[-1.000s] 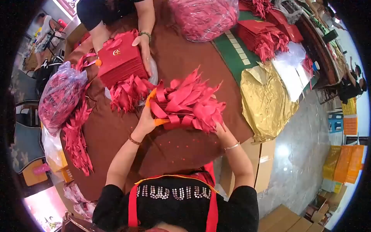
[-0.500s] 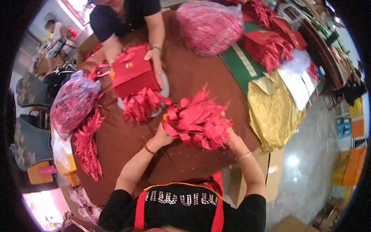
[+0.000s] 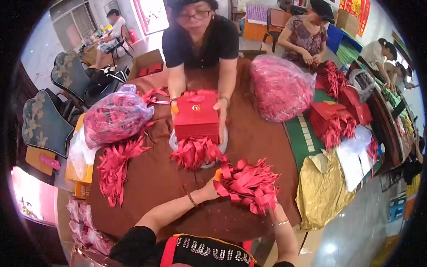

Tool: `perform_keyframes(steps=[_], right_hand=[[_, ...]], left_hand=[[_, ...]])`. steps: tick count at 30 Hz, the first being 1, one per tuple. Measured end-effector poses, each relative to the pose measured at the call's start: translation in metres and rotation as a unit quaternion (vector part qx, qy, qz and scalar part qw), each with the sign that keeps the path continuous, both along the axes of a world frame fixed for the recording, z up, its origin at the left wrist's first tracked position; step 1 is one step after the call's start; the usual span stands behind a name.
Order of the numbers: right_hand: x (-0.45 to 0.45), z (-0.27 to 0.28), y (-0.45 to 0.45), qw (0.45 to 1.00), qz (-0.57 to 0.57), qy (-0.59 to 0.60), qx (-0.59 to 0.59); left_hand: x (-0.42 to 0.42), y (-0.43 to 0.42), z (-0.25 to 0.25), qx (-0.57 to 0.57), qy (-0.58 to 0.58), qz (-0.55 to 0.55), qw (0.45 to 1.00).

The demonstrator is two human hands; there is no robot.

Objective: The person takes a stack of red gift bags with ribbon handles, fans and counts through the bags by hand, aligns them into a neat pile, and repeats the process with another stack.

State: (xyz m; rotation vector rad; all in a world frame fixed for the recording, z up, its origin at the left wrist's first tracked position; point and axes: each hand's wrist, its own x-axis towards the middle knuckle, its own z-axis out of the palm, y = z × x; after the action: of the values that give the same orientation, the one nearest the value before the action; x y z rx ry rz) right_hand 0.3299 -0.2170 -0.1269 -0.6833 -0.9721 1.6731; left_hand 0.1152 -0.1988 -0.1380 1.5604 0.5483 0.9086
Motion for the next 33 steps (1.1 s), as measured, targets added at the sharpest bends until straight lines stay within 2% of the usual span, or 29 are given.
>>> perform_keyframes(steps=[1,2,3,5,6,7,9,11,12,13,15,17,19,20,21,23,24,25,27,31,32,33], right_hand=[[-0.017,0.007,0.027,1.0,-0.018,-0.014,0.003],[0.006,-0.02,-0.014,0.999,-0.041,-0.031,0.0],[0.007,-0.03,-0.016,0.996,-0.069,-0.049,-0.013],[0.008,-0.042,-0.009,0.987,-0.133,-0.087,-0.027],[0.02,-0.055,-0.034,0.981,-0.163,-0.105,-0.032],[0.02,-0.046,-0.039,0.98,-0.16,-0.115,0.004],[0.012,-0.024,-0.031,0.978,-0.163,-0.127,0.043],[0.004,-0.014,-0.031,0.983,-0.157,0.027,-0.089],[0.002,-0.015,-0.037,0.973,-0.163,0.124,-0.106],[0.001,-0.03,-0.038,0.973,-0.165,0.118,-0.106],[0.001,-0.07,-0.038,0.933,-0.127,0.329,-0.076],[-0.001,-0.075,-0.042,0.937,-0.112,0.314,-0.101],[-0.013,-0.068,-0.05,0.956,-0.161,0.221,-0.106],[-0.025,-0.035,-0.053,0.976,-0.054,0.209,0.011],[-0.028,-0.017,-0.057,0.976,-0.059,0.209,0.008],[-0.032,0.001,-0.059,0.966,-0.029,0.253,0.047],[-0.03,-0.009,-0.062,0.952,-0.033,0.302,-0.046],[-0.027,-0.02,-0.062,0.951,-0.032,0.303,-0.048],[-0.025,-0.029,-0.063,0.953,-0.123,0.269,-0.068],[-0.031,-0.012,-0.065,0.96,-0.148,0.234,-0.043],[-0.032,-0.005,-0.066,0.958,-0.101,0.269,0.0],[-0.031,-0.011,-0.066,0.958,-0.1,0.269,0.0]], left_hand=[[0.004,-0.005,-0.018,-0.075,-0.046,0.0,0.996],[0.004,0.004,-0.052,-0.18,-0.083,-0.017,0.98],[0.006,0.006,-0.081,-0.293,-0.115,-0.037,0.949],[0.018,0.008,-0.054,-0.138,-0.16,0.016,0.977],[0.011,0.015,-0.029,-0.122,0.014,0.044,0.991],[0.005,0.02,0.002,-0.092,0.19,0.068,0.975],[0.012,0.019,0.066,-0.047,0.256,0.051,0.964],[0.007,0.019,0.09,-0.029,0.094,-0.059,0.993],[0.001,0.009,0.104,-0.101,0.02,-0.074,0.992],[-0.002,0.002,0.122,-0.115,-0.058,-0.125,0.984],[-0.005,-0.004,0.108,-0.208,-0.157,-0.201,0.944],[-0.002,-0.018,0.114,-0.216,-0.172,-0.211,0.938],[0.001,-0.024,0.119,-0.228,-0.186,-0.222,0.93],[-0.001,-0.026,0.119,-0.202,-0.134,-0.199,0.949],[-0.001,-0.028,0.118,-0.175,-0.083,-0.173,0.966],[-0.001,-0.031,0.11,-0.182,-0.061,-0.142,0.971],[-0.001,-0.033,0.109,-0.18,-0.061,-0.142,0.971],[-0.002,-0.035,0.109,-0.178,-0.062,-0.142,0.972],[-0.001,-0.038,0.11,-0.212,-0.078,-0.141,0.964],[0.001,-0.041,0.115,-0.151,-0.042,-0.101,0.982],[0.002,-0.042,0.115,-0.13,-0.036,-0.092,0.987],[0.005,-0.043,0.116,-0.13,-0.036,-0.091,0.987]])
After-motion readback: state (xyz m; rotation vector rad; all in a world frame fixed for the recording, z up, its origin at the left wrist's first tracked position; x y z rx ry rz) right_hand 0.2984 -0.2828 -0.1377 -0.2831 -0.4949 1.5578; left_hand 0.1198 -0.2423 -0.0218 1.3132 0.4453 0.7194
